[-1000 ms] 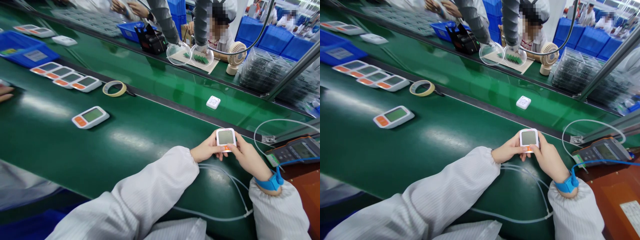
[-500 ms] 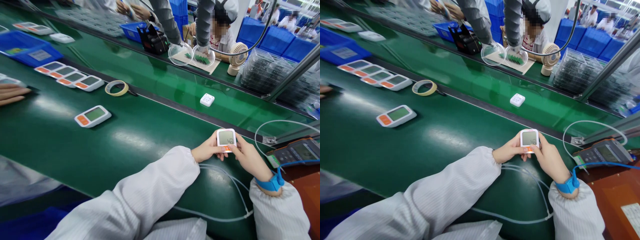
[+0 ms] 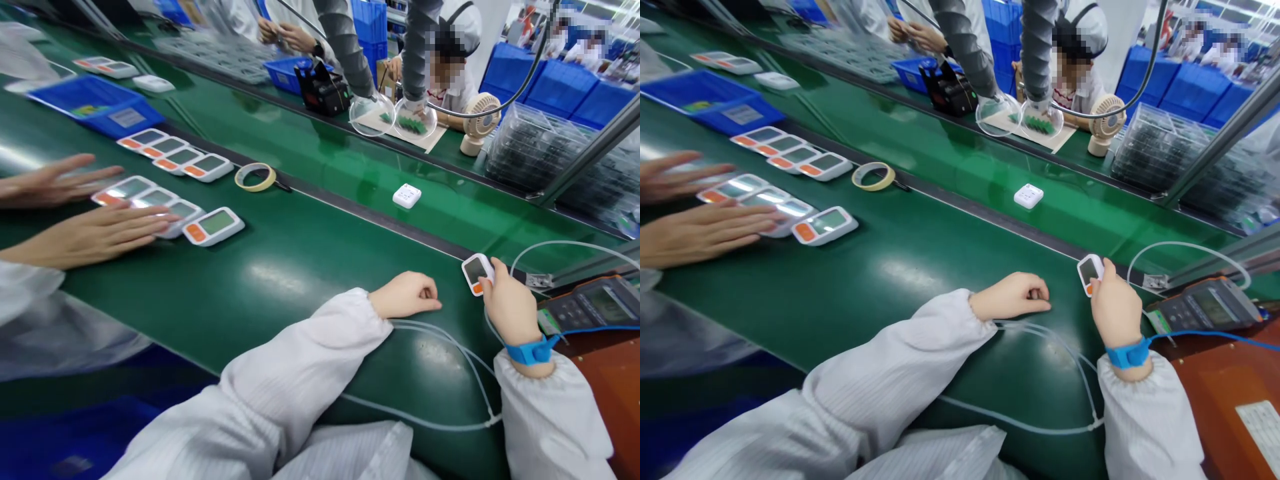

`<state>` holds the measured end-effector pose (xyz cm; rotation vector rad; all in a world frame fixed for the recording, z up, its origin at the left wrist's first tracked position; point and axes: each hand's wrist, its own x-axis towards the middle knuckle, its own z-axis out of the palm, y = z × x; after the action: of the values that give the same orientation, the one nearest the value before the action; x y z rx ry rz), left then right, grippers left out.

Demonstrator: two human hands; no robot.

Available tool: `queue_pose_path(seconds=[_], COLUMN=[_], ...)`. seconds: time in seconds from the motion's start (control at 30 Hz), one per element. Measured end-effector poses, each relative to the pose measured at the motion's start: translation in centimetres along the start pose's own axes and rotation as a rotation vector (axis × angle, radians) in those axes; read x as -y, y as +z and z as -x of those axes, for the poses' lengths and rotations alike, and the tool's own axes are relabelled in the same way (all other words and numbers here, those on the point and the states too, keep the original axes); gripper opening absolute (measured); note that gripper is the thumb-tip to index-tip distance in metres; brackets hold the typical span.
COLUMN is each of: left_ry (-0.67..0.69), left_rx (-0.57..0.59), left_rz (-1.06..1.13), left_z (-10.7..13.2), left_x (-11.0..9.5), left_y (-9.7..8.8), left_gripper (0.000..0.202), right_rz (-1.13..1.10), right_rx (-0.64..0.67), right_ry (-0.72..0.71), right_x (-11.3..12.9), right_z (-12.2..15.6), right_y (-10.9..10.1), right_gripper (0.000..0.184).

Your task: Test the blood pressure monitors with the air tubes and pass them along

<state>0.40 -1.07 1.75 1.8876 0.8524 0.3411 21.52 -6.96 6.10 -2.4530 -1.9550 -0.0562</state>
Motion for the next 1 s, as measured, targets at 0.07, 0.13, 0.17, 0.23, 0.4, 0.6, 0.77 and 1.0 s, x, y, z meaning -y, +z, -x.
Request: queue_pose_path(seconds=[0.07,0.13,0.17,0.23,0.4,0.6,0.77,1.0], left_ry=[0.078,0.138,0.150,0.149,0.107,0.100,0.124,0.063], left_rx=[0.028,0.030,0.019,-0.014,-0.047,-0.037,-0.099,-0.109], left_rz=[-0.235,-0.373,-0.417,-0.465,-0.526,-0.580,-0.625,-0.634], left_z=[1.4,2.7,3.2,4.0,4.3,4.0,4.8,4.8], left_x=[0.0,-0.1,-0.1,-0.1,0.0,-0.3,-0.5,0.1], left_y=[0.2,0.7,1.0,1.5,2.5,3.3,3.8,3.5], left_gripper=[0.021,0.018,0.014,0.005,0.004,0.008,0.016,0.013], right_rz=[0.048,0.074,0.089,0.100,-0.040,-0.115,-0.156,-0.206], right_rx=[0.030,0.025,0.002,-0.070,0.018,0.347,0.371,0.395], right_ry=[0.023,0.024,0.016,-0.022,-0.223,-0.430,-0.504,-0.546], right_x=[0.0,0.1,0.1,0.3,1.4,2.7,3.3,3.6], right_z=[-0.2,-0.2,-0.2,0.0,0.8,1.5,2.0,2.0], right_y=[0.3,0.3,0.3,0.0,-0.6,0.1,0.4,0.9], right_gripper=[0.042,0.043,0.044,0.047,0.041,0.035,0.036,0.035])
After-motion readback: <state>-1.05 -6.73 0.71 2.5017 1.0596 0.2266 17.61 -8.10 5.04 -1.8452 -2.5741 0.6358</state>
